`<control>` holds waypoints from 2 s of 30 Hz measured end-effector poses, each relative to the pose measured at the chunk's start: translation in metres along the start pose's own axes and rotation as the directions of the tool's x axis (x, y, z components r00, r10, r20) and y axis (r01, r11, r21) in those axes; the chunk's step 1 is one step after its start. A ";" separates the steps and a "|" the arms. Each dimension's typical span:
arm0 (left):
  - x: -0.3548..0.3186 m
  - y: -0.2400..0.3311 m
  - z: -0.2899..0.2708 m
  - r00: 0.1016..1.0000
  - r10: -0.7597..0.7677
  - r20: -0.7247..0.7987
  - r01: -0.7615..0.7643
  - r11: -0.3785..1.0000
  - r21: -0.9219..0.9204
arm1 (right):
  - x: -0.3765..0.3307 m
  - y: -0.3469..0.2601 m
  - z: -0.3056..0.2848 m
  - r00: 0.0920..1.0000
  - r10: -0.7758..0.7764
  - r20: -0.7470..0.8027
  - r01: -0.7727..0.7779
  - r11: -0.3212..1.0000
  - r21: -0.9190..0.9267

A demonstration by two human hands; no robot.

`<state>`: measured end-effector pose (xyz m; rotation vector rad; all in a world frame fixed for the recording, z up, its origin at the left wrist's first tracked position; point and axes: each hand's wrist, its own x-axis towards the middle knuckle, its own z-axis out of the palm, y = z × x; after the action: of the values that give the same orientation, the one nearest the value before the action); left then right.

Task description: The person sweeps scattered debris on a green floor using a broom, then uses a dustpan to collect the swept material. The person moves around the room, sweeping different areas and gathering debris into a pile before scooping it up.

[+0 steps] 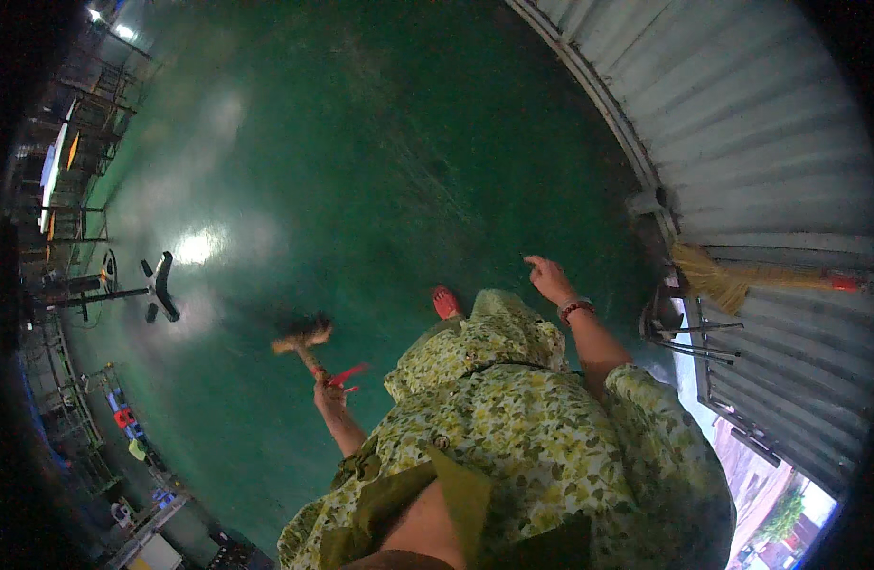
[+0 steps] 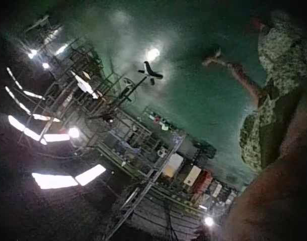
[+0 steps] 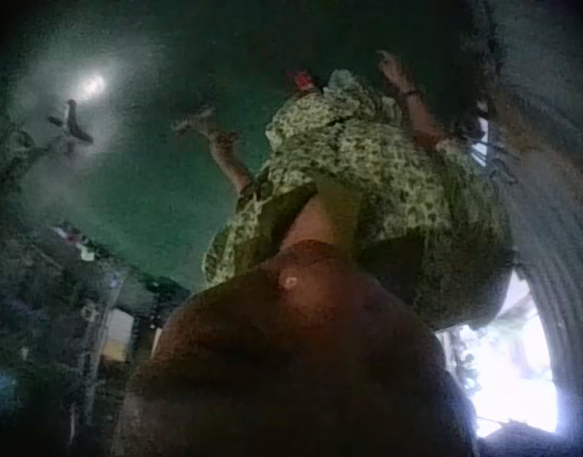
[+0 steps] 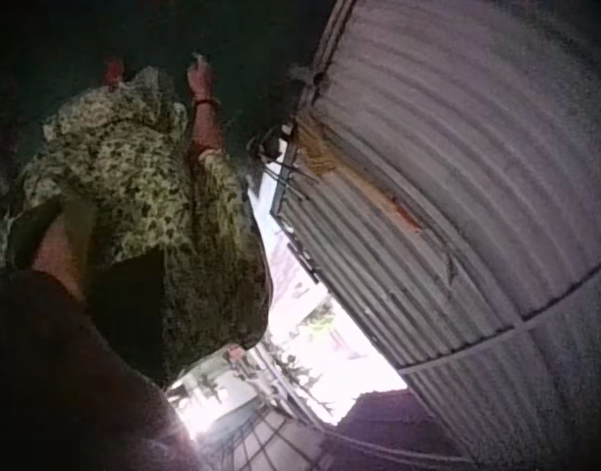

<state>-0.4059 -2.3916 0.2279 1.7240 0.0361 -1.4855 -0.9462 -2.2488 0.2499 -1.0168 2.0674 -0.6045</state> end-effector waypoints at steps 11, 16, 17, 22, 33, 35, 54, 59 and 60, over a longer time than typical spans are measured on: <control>-0.106 0.038 0.168 0.942 0.065 0.329 -0.196 0.902 0.385 | 0.092 -0.216 0.030 0.718 0.153 0.679 -0.667 0.430 0.608; -0.141 0.030 0.356 0.766 -0.149 0.626 -0.249 0.828 0.503 | 0.148 -0.277 0.029 0.575 -0.026 0.818 -0.698 0.506 0.507; -0.136 0.020 0.390 0.659 -0.123 0.742 -0.358 0.817 0.453 | 0.175 -0.274 0.024 0.679 -0.037 0.733 -0.645 0.447 0.619; -0.126 0.042 0.495 0.141 0.360 0.922 -0.943 -0.236 0.236 | 0.331 -0.214 -0.046 0.830 0.224 0.511 -0.527 0.013 0.850; -0.020 -0.071 0.092 0.943 0.091 -0.320 0.222 0.546 0.808 | 0.559 -0.114 -0.109 0.809 0.436 0.393 -0.579 0.479 0.660; -0.090 -0.060 0.083 0.858 -0.122 -0.500 0.364 0.830 0.422 | 0.579 -0.114 -0.088 0.743 0.485 0.462 -0.670 0.521 0.529; -0.293 -0.296 0.003 0.827 -0.424 -0.369 0.199 0.834 -0.515 | 0.154 -0.259 0.347 0.526 0.328 0.785 0.179 0.859 -0.479; -0.280 -0.289 -0.023 0.692 -0.562 -0.454 0.164 0.734 -0.659 | 0.025 -0.349 0.386 0.029 0.512 0.858 0.184 0.841 -0.508; -0.281 -0.293 -0.028 0.668 -0.571 -0.477 0.184 0.748 -0.638 | 0.023 -0.350 0.403 -0.086 0.547 0.833 0.066 0.837 -0.543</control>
<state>-0.6186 -2.0512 0.2952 1.7033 1.1830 -0.9126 -0.4770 -2.5031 0.2292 -0.7598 0.8183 0.8121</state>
